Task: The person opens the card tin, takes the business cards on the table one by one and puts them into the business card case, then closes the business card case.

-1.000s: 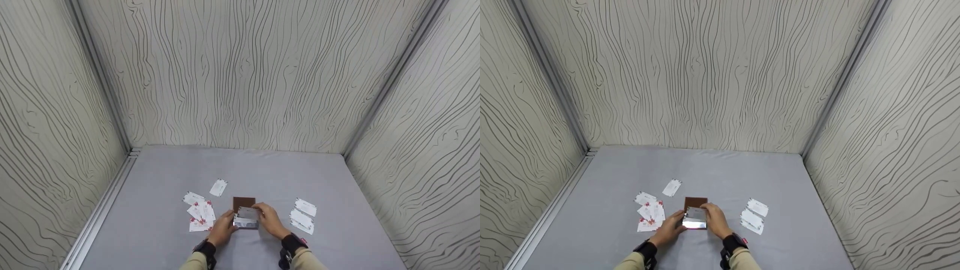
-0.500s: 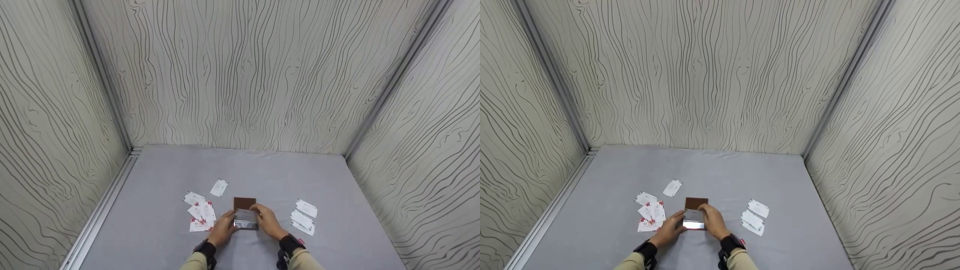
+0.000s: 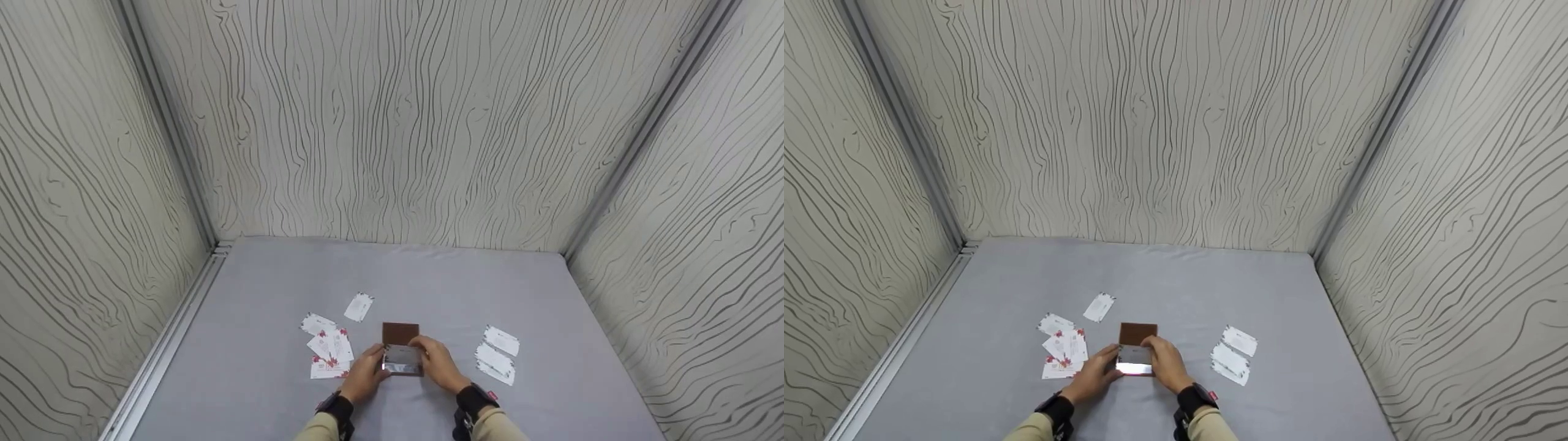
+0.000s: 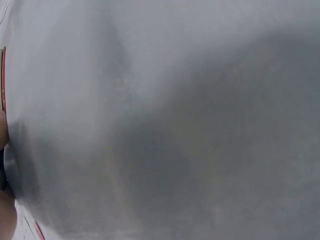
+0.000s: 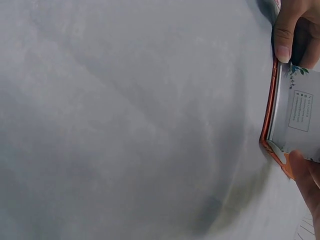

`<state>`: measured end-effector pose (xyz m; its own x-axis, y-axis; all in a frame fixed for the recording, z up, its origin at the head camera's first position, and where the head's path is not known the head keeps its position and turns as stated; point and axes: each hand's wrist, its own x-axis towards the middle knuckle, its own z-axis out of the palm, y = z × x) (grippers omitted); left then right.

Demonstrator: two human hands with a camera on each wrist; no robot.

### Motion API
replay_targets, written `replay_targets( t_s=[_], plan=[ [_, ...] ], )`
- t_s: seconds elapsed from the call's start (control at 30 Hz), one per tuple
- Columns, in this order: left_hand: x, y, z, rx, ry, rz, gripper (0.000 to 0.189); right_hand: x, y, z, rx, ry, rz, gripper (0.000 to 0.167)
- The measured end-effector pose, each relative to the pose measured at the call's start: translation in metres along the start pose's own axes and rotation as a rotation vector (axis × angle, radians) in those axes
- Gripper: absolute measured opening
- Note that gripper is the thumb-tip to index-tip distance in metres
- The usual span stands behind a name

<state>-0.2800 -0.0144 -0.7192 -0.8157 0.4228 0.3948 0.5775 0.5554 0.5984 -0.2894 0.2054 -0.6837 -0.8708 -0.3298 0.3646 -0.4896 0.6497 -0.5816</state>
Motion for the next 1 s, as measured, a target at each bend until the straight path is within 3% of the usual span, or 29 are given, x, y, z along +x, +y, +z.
replay_targets(
  t_s=[0.3,0.5,1.0],
  plan=[
    [0.001,0.004,-0.002,-0.019,0.011,0.004,0.044,-0.001,-0.001,0.003,-0.007,0.027,-0.054,0.028],
    [0.001,0.004,-0.001,-0.023,-0.015,-0.042,0.047,-0.004,0.004,0.006,-0.010,0.007,-0.004,0.027],
    [0.001,0.003,0.001,-0.001,-0.035,-0.071,0.047,-0.015,0.007,0.009,-0.043,-0.055,-0.001,0.050]
  ],
)
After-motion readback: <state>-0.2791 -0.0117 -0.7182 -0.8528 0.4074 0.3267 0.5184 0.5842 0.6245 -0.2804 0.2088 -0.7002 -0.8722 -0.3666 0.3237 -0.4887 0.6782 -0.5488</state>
